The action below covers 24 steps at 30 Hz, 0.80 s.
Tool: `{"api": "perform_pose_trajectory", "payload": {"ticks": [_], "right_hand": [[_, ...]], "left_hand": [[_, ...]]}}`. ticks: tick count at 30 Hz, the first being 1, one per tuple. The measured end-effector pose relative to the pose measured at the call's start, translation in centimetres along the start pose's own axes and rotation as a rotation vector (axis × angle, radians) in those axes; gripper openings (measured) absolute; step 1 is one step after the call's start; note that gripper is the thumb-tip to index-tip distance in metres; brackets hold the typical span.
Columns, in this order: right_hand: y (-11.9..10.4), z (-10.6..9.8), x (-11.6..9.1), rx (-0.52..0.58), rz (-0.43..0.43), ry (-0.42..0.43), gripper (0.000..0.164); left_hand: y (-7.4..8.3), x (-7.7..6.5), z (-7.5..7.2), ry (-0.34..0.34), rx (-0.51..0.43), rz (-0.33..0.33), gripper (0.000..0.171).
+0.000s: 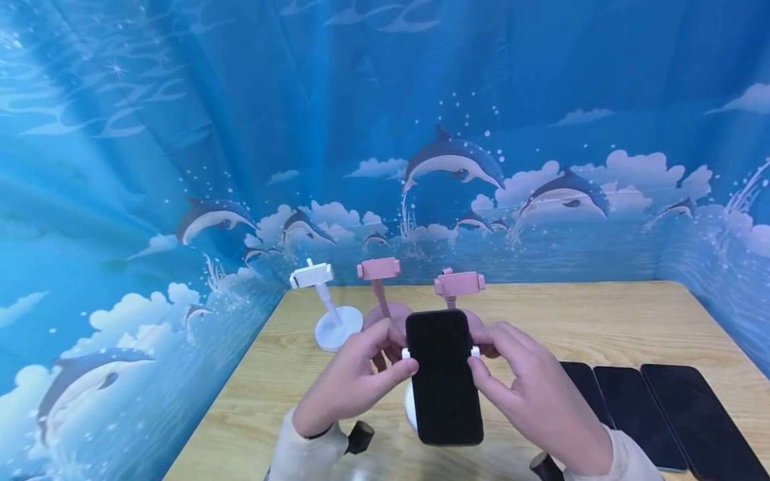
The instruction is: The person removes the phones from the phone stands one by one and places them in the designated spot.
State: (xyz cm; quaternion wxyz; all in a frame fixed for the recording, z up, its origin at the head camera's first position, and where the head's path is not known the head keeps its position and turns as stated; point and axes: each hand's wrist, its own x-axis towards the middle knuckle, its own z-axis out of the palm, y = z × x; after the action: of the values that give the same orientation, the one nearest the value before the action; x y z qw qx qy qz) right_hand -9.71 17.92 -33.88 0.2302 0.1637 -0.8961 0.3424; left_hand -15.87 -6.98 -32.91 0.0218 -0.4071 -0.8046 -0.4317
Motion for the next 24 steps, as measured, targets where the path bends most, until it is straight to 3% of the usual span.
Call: {"api": "perform_pose_trajectory", "payload": {"ticks": [7, 12, 16, 19, 21, 24], "right_hand": [[-0.4, 0.1, -0.2, 0.004, 0.018, -0.006, 0.023], [-0.8, -0.3, -0.4, -0.058, 0.025, -0.073, 0.024], [-1.1, -0.9, -0.7, -0.176, -0.009, -0.131, 0.046], [-1.2, -1.3, -0.8, -0.219, 0.012, -0.177, 0.056], [-1.2, -1.2, -0.8, -0.215, 0.022, -0.179, 0.052], [-1.1, -1.0, -0.7, -0.187, 0.031, -0.158, 0.040]], "left_hand": [[0.1, -0.3, -0.2, 0.002, 0.008, -0.002, 0.020], [0.5, -0.6, -0.8, -0.039, 0.012, -0.062, 0.020], [1.5, -1.0, -1.3, -0.092, 0.186, -0.087, 0.031], [2.1, -1.3, -1.5, -0.116, 0.287, -0.087, 0.033], [2.2, -1.4, -1.5, -0.127, 0.261, -0.107, 0.030], [1.9, -1.3, -1.4, -0.119, 0.146, -0.146, 0.025]]}}
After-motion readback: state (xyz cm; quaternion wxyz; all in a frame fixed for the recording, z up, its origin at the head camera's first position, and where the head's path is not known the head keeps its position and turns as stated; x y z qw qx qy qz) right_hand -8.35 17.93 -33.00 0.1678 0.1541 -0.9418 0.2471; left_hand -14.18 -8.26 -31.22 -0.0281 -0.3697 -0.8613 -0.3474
